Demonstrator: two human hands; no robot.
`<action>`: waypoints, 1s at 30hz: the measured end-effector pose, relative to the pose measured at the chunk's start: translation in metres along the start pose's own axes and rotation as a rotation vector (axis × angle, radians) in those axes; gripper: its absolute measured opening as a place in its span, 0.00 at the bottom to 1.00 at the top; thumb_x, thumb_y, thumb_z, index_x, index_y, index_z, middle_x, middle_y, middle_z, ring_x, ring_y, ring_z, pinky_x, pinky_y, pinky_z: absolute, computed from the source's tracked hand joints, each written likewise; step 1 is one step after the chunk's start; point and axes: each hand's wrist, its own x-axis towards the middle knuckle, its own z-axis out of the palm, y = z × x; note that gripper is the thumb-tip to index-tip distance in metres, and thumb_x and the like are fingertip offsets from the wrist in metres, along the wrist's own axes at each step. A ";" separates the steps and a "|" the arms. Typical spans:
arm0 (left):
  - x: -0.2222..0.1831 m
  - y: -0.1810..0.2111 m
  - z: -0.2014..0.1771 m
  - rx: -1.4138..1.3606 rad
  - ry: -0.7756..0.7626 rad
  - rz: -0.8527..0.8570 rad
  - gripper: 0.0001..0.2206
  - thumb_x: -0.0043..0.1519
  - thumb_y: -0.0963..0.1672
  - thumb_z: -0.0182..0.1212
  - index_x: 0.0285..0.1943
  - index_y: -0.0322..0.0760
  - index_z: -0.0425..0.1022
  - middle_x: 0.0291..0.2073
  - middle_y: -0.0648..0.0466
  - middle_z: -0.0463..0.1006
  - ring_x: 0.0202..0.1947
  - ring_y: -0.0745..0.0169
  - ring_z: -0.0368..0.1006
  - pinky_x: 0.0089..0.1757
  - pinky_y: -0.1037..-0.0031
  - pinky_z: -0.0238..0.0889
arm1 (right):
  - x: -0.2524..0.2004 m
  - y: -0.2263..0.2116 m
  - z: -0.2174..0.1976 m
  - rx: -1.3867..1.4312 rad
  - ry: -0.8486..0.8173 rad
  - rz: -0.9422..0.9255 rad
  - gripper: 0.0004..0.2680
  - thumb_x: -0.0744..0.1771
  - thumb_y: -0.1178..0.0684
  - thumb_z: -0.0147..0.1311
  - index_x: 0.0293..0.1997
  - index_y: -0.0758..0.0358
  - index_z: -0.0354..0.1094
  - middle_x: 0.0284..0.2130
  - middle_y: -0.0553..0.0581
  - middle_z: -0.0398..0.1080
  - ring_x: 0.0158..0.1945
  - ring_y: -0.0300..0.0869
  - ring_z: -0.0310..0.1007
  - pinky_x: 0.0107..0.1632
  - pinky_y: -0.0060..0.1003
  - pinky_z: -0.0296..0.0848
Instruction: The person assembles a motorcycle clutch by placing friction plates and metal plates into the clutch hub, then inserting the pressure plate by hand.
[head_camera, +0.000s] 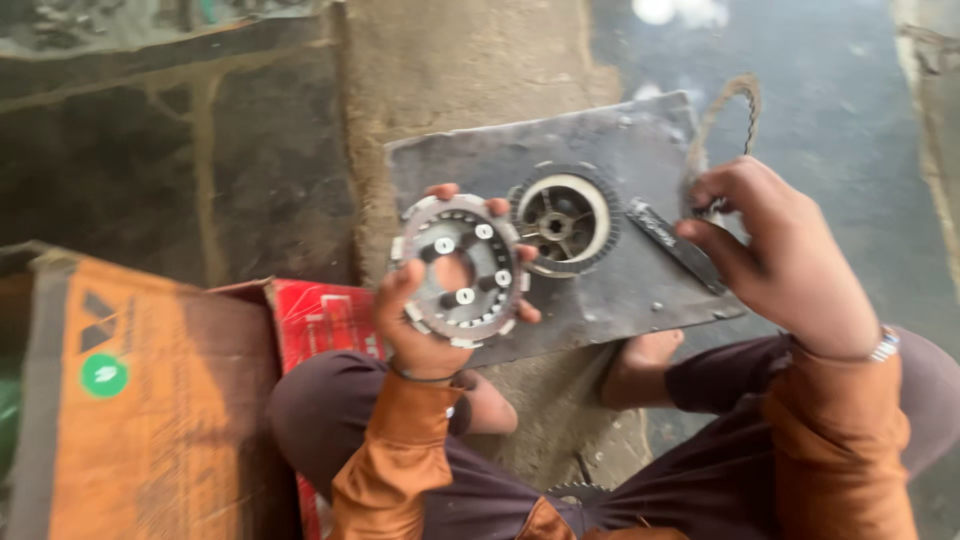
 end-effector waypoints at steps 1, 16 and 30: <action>0.000 0.001 0.001 0.015 0.004 0.001 0.30 0.66 0.48 0.63 0.75 0.42 0.54 0.64 0.34 0.64 0.60 0.28 0.69 0.43 0.37 0.75 | 0.001 0.003 0.002 -0.092 0.005 -0.031 0.09 0.66 0.58 0.62 0.48 0.65 0.66 0.42 0.58 0.70 0.45 0.48 0.71 0.50 0.41 0.68; 0.000 0.005 0.005 0.091 0.063 0.005 0.32 0.63 0.48 0.65 0.75 0.40 0.56 0.64 0.33 0.63 0.58 0.26 0.68 0.43 0.35 0.75 | 0.000 0.063 0.051 -0.534 -0.143 -0.040 0.07 0.64 0.52 0.61 0.41 0.60 0.69 0.35 0.56 0.70 0.45 0.52 0.71 0.48 0.45 0.65; -0.001 0.005 0.005 0.107 0.085 0.002 0.32 0.63 0.49 0.65 0.75 0.40 0.56 0.64 0.32 0.62 0.58 0.26 0.68 0.43 0.34 0.75 | 0.001 0.066 0.055 -0.610 -0.192 -0.004 0.07 0.63 0.52 0.62 0.41 0.57 0.71 0.36 0.55 0.72 0.45 0.50 0.73 0.48 0.45 0.67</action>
